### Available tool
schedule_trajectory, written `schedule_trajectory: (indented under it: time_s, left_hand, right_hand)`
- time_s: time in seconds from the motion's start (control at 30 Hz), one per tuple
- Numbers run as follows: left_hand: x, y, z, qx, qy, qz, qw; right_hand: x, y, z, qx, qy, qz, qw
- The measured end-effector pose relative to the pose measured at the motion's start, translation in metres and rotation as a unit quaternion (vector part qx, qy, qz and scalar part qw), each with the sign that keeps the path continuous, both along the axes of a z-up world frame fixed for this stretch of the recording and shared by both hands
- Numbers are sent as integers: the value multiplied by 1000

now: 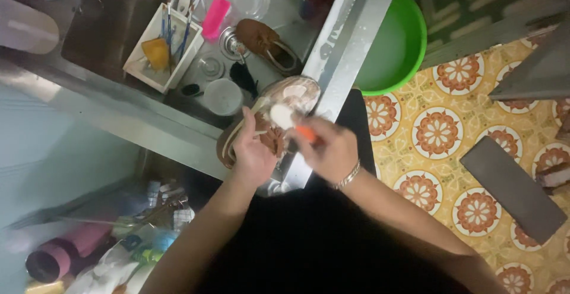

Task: The recorder applies cleaning foam, marks the sole with a pen, and scrubs the brown shoes with a brush in a sink.

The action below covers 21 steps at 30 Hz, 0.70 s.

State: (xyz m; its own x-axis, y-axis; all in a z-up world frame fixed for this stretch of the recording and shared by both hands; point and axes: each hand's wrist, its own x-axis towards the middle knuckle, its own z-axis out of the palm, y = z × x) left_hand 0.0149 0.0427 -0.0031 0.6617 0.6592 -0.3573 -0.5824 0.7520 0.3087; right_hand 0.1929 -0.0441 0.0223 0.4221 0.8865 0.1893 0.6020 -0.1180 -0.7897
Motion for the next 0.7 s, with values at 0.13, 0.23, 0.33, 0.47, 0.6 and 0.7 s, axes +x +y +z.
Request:
schedule_trajectory:
  time_s: [0.13,0.23,0.33,0.47,0.6,0.7]
  left_hand:
    - [-1,-2,-9,97,-113,-2,989]
    - [9,2,24,-10,65,-10,998]
    - [3,-2,-4,59,-2,-10,998]
    - [12,6,31,49,17,-10,999]
    - [6,9,8,-21,33,2,999]
    - [-8,1,-39,91,-90,0,992]
  right_hand:
    - [23,9,-2,-16,-24,14,999]
    - [30,12,-6,-60,-13,-122,991]
    - [8,6,14,-89,-17,-101,991]
    - [19,9,3,15,-41,-12,999]
    - [16,18,5,-100,29,-118,988]
    - [-7,0,3,-52,-27,-6,998]
